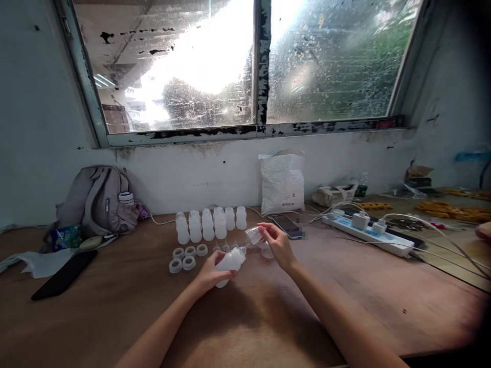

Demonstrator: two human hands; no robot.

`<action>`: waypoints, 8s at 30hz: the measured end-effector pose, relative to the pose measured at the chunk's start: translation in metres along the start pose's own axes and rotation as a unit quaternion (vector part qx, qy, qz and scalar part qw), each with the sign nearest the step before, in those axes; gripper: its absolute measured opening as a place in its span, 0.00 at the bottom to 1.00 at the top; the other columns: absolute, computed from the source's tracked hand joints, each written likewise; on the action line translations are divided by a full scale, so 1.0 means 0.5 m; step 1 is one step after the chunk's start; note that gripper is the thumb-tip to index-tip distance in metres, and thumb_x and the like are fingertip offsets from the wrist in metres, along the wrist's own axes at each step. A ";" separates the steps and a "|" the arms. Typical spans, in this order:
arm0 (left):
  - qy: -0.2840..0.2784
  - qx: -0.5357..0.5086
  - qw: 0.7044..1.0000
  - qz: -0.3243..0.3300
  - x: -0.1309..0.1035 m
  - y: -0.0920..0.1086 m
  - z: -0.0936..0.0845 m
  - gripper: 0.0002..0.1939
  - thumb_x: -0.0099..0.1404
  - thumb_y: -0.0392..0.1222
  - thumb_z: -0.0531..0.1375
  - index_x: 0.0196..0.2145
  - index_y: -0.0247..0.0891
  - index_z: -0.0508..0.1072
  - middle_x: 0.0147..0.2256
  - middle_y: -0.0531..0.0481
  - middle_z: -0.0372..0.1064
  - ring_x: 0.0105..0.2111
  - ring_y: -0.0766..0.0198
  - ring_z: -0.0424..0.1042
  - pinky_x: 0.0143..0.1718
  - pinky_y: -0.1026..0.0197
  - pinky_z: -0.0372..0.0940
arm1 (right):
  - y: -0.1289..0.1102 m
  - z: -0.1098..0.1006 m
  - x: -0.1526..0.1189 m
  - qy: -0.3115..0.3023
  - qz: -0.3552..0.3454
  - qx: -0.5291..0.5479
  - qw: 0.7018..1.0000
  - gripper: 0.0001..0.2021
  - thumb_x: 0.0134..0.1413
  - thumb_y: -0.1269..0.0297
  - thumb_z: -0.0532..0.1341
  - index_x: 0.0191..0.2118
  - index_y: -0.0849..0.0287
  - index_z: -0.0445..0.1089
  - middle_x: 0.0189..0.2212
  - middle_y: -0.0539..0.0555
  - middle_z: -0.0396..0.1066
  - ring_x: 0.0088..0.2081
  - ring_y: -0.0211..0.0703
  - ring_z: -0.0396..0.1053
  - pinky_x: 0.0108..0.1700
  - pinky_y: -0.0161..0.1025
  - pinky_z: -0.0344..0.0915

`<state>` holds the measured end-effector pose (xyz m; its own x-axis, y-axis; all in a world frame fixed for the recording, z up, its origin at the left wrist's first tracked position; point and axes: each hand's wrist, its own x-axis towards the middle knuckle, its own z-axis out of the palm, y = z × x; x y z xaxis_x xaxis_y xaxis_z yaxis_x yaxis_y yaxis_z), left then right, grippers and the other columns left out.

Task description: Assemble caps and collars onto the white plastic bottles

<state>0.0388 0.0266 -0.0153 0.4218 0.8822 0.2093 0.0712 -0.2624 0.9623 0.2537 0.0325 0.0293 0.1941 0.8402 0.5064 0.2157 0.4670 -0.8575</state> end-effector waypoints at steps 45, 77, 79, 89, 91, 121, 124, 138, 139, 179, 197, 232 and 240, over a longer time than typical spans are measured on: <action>0.006 0.283 0.949 0.135 -0.028 0.037 -0.018 0.19 0.47 0.49 0.62 0.37 0.37 0.73 0.28 0.49 0.67 0.28 0.62 0.66 0.28 0.64 0.60 | 0.026 0.051 -0.057 -0.229 -0.024 -0.159 0.960 0.21 0.51 0.53 0.47 0.13 0.60 0.51 0.11 0.46 0.48 0.16 0.32 0.46 0.20 0.32 0.42; 0.118 0.342 0.920 0.149 -0.043 0.023 0.020 0.23 0.52 0.49 0.59 0.46 0.42 0.65 0.40 0.46 0.65 0.38 0.56 0.67 0.38 0.59 0.62 | 0.013 0.104 -0.093 -0.077 0.172 0.116 0.975 0.17 0.48 0.48 0.51 0.25 0.59 0.58 0.14 0.44 0.53 0.13 0.31 0.50 0.13 0.31 0.50; 0.141 0.324 0.924 0.150 -0.038 0.020 0.020 0.23 0.53 0.49 0.58 0.46 0.42 0.63 0.41 0.47 0.64 0.40 0.56 0.65 0.40 0.58 0.61 | 0.004 0.106 -0.098 -0.098 0.151 0.129 0.975 0.15 0.46 0.50 0.55 0.30 0.59 0.59 0.17 0.46 0.57 0.17 0.33 0.55 0.15 0.30 0.54; 0.233 -0.053 0.971 -0.005 0.001 -0.001 -0.003 0.24 0.60 0.53 0.50 0.49 0.38 0.55 0.45 0.42 0.59 0.44 0.60 0.62 0.41 0.61 0.60 | -0.052 0.066 0.064 -0.059 0.046 0.083 0.994 0.23 0.39 0.55 0.62 0.41 0.61 0.60 0.35 0.57 0.69 0.34 0.43 0.68 0.29 0.35 0.65; 0.271 -0.098 0.957 -0.029 0.008 -0.004 -0.014 0.20 0.59 0.53 0.50 0.45 0.39 0.59 0.42 0.45 0.61 0.41 0.61 0.64 0.37 0.63 0.61 | -0.036 0.062 0.122 -0.031 0.009 0.011 0.999 0.24 0.34 0.57 0.65 0.40 0.61 0.61 0.34 0.56 0.69 0.35 0.43 0.68 0.32 0.36 0.65; 0.104 0.675 0.712 0.165 -0.052 -0.012 -0.196 0.17 0.56 0.52 0.54 0.38 0.39 0.70 0.46 0.41 0.63 0.48 0.50 0.58 0.51 0.41 0.40 | 0.052 0.088 -0.027 -0.204 -0.097 -0.544 0.808 0.17 0.55 0.52 0.46 0.34 0.61 0.63 0.26 0.58 0.70 0.30 0.47 0.68 0.29 0.36 0.56; 0.137 0.688 0.700 0.135 -0.059 -0.017 -0.186 0.18 0.55 0.53 0.54 0.36 0.38 0.71 0.44 0.41 0.64 0.46 0.50 0.59 0.52 0.40 0.37 | 0.074 0.094 -0.051 -0.207 -0.075 -0.558 0.800 0.16 0.54 0.54 0.49 0.36 0.61 0.63 0.31 0.59 0.70 0.34 0.48 0.68 0.30 0.36 0.57; 0.104 0.519 0.837 0.141 -0.051 0.021 -0.099 0.15 0.52 0.46 0.58 0.38 0.40 0.66 0.38 0.47 0.66 0.38 0.57 0.64 0.42 0.54 0.57 | 0.095 0.093 -0.058 -0.193 -0.116 -0.250 0.942 0.12 0.43 0.73 0.53 0.37 0.58 0.62 0.29 0.50 0.66 0.29 0.37 0.64 0.32 0.32 0.60; 0.091 0.481 0.859 0.148 -0.046 0.028 -0.083 0.15 0.52 0.44 0.58 0.39 0.40 0.66 0.37 0.48 0.66 0.38 0.58 0.64 0.41 0.56 0.58 | 0.095 0.095 -0.060 -0.185 -0.113 -0.233 0.948 0.12 0.43 0.74 0.53 0.37 0.59 0.62 0.29 0.50 0.65 0.28 0.37 0.63 0.31 0.32 0.60; 0.128 -0.180 0.975 -0.021 0.029 -0.019 0.025 0.16 0.48 0.45 0.63 0.34 0.34 0.72 0.34 0.46 0.71 0.35 0.63 0.68 0.39 0.61 0.62 | 0.043 0.086 -0.088 -0.203 -0.047 -0.034 0.977 0.24 0.37 0.79 0.50 0.45 0.57 0.56 0.33 0.51 0.68 0.38 0.41 0.66 0.40 0.37 0.61; 0.103 -0.175 0.972 -0.115 0.032 -0.020 0.018 0.13 0.53 0.46 0.59 0.32 0.34 0.66 0.24 0.52 0.64 0.17 0.73 0.64 0.19 0.69 0.60 | 0.073 0.113 -0.084 -0.221 0.127 0.130 0.958 0.12 0.45 0.59 0.58 0.35 0.60 0.65 0.28 0.52 0.67 0.25 0.37 0.65 0.21 0.34 0.65; 0.070 0.145 0.987 0.018 0.028 -0.035 0.020 0.08 0.55 0.41 0.54 0.32 0.36 0.67 0.18 0.56 0.63 0.15 0.70 0.63 0.15 0.70 0.58 | 0.066 0.106 -0.083 -0.166 -0.003 -0.098 0.981 0.02 0.45 0.69 0.55 0.27 0.60 0.63 0.18 0.45 0.58 0.22 0.33 0.56 0.24 0.30 0.53; 0.088 0.162 0.982 0.032 0.027 -0.032 0.023 0.07 0.56 0.41 0.53 0.32 0.36 0.66 0.18 0.55 0.64 0.17 0.70 0.64 0.17 0.70 0.58 | 0.053 0.107 -0.084 -0.174 -0.006 -0.103 0.979 0.05 0.44 0.71 0.53 0.30 0.60 0.64 0.23 0.48 0.63 0.24 0.35 0.59 0.27 0.31 0.56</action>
<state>0.0537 0.0384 -0.0297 0.2748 0.9063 0.3210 0.3456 -0.4047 0.8466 0.2000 0.0242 -0.0196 -0.1388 0.8952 0.4235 0.4120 0.4411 -0.7973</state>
